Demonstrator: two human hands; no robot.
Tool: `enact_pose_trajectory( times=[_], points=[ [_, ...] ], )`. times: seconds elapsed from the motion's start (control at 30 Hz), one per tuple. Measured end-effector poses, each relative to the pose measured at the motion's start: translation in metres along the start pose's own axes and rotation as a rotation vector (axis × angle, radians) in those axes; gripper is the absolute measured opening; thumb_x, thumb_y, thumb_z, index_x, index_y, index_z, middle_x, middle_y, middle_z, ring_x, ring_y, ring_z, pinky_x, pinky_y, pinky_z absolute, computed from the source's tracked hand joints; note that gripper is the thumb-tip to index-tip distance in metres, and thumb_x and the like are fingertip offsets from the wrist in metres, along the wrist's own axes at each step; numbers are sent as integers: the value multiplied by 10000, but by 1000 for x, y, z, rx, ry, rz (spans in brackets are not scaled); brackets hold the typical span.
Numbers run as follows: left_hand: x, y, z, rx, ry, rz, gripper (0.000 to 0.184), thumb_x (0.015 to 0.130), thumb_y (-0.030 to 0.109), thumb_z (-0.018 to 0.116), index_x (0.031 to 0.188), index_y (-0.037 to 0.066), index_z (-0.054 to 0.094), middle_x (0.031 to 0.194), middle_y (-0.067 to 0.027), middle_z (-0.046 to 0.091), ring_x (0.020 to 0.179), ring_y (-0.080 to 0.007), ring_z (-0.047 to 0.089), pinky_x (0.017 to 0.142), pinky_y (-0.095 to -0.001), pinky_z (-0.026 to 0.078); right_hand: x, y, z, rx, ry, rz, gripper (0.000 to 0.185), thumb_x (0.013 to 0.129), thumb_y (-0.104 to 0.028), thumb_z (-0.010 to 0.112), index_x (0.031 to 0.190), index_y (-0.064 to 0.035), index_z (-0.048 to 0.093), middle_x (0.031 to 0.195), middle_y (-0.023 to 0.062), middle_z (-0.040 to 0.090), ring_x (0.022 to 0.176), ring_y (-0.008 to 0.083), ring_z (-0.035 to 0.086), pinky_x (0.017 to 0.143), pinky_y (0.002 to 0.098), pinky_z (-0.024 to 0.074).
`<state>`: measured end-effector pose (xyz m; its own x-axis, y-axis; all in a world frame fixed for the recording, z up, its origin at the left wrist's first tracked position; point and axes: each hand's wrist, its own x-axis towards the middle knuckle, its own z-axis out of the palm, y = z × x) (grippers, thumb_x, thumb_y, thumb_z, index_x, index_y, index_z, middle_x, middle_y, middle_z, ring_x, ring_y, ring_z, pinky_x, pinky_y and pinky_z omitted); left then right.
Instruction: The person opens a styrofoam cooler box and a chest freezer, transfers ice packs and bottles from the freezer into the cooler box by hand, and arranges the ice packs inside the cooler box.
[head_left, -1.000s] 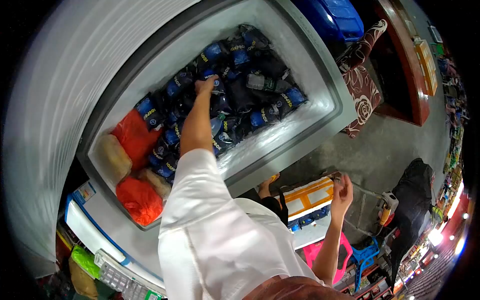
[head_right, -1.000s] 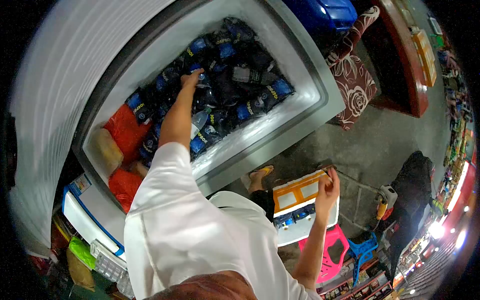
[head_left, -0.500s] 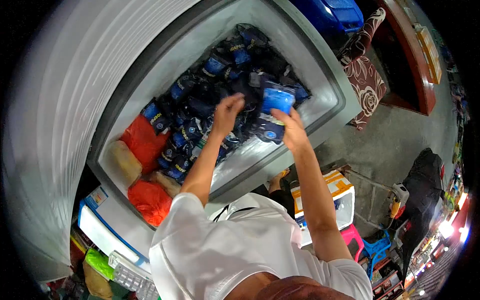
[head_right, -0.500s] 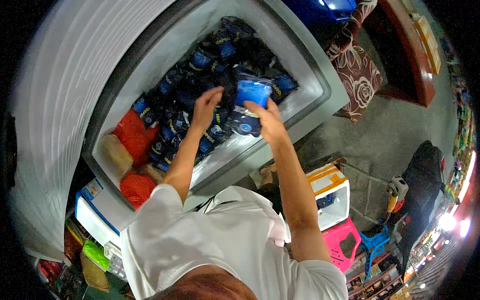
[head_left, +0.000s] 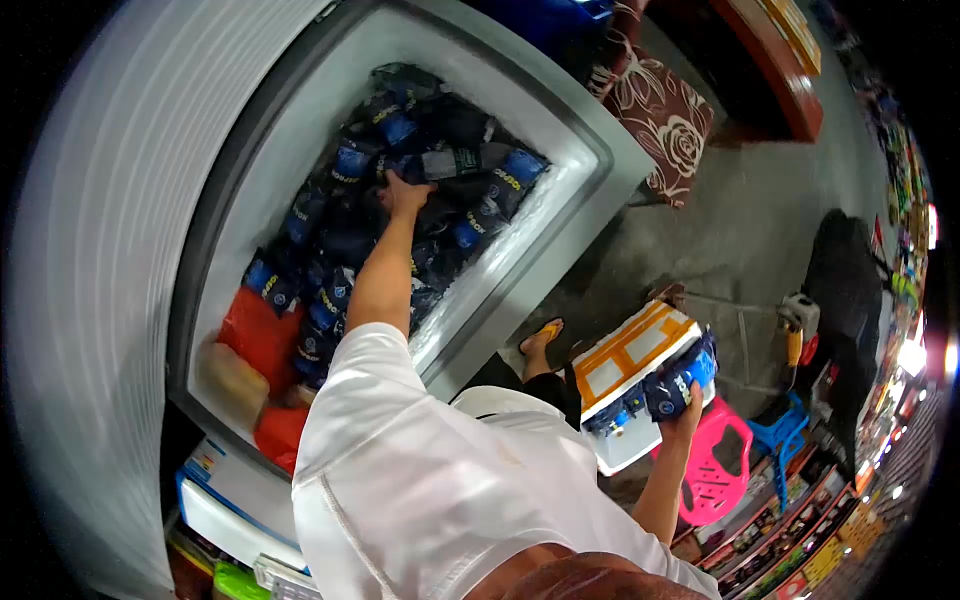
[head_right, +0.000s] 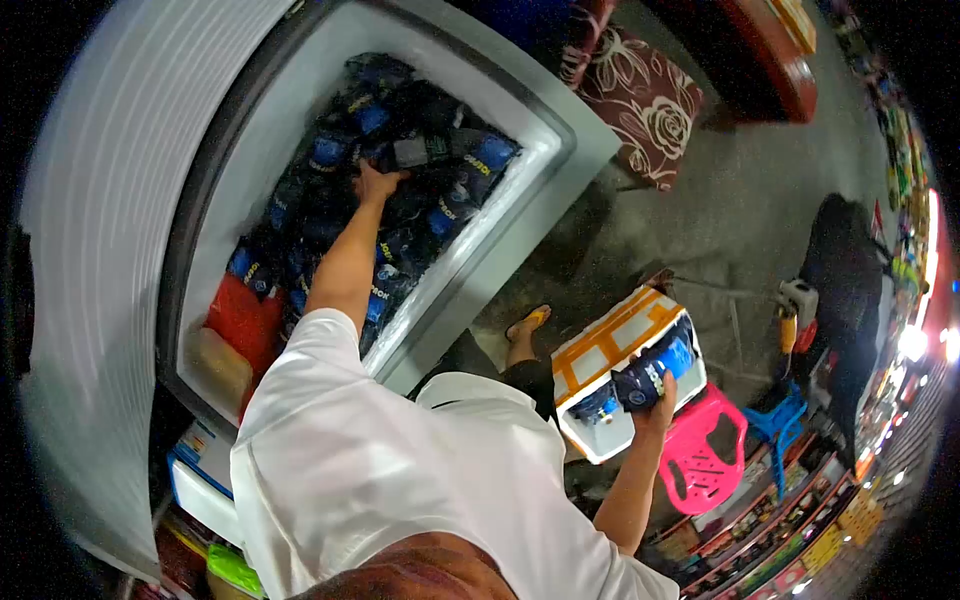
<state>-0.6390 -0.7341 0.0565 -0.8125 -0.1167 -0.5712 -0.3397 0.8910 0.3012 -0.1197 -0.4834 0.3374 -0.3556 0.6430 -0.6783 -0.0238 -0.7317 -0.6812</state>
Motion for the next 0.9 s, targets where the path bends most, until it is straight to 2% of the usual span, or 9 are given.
enact_pose_trajectory(
  times=[0.13,0.37,0.4,0.43,0.5,0.57,0.7,0.83,0.9],
  points=[
    [-29,21,36,169,129,-224,1205,581,463,854,1456,77,122,1338,-338,351,1214,-432,459,980,-483,426,-40,27,-67,282,169,17,514,896,-315,584,1285,3,474,1176,183,600,1063,332,601,957,469,476],
    [83,-37,55,-574,-760,-56,757,742,451,693,1346,53,469,1326,-153,520,1205,-369,475,1051,-473,353,-78,84,-199,528,630,28,488,842,-315,683,1215,-36,538,1115,172,646,947,312,656,869,447,531],
    [-20,4,4,-643,-500,-369,540,755,378,660,1189,64,593,1227,-124,573,1148,-324,500,1009,-479,373,-75,93,-221,570,630,7,496,835,-314,693,1215,-35,540,1108,171,651,940,308,662,864,443,538],
    [25,-40,2,-765,-818,-55,532,730,405,655,1137,67,600,1147,-112,586,1048,-308,537,936,-482,417,-79,103,-239,611,620,-11,504,828,-313,703,1215,-34,541,1101,169,655,933,305,667,860,438,544],
    [-38,-27,-48,-670,-354,-159,449,756,407,626,1059,77,620,1077,-83,613,935,-267,589,825,-406,493,-73,116,-274,660,697,77,534,807,-300,730,1212,-11,535,1058,171,665,914,304,675,841,427,558],
    [-85,-24,-100,-776,-601,14,432,767,393,612,1038,56,613,1018,-81,628,940,-253,597,801,-392,516,-49,146,-322,711,721,115,565,771,-280,763,1202,3,533,1038,174,662,903,297,675,827,431,562],
    [-258,40,-154,-807,-512,186,458,766,396,615,1027,19,606,884,-93,640,855,-252,606,770,-383,521,27,218,-412,771,834,188,531,760,-265,775,1158,5,551,1005,178,674,855,302,688,755,450,579],
    [-378,115,-131,-370,-682,392,622,725,419,648,1082,-85,574,972,-178,648,859,-302,635,786,-400,524,94,237,-458,580,1101,193,767,602,-290,871,1201,34,516,1112,205,632,920,316,666,804,437,551],
    [-411,137,-87,-278,-652,444,616,774,404,618,1175,-56,533,1027,-178,641,854,-285,635,753,-377,539,118,231,-482,-156,1309,381,798,603,-317,856,1237,20,509,1186,204,604,1060,323,613,921,402,489]
  ],
)
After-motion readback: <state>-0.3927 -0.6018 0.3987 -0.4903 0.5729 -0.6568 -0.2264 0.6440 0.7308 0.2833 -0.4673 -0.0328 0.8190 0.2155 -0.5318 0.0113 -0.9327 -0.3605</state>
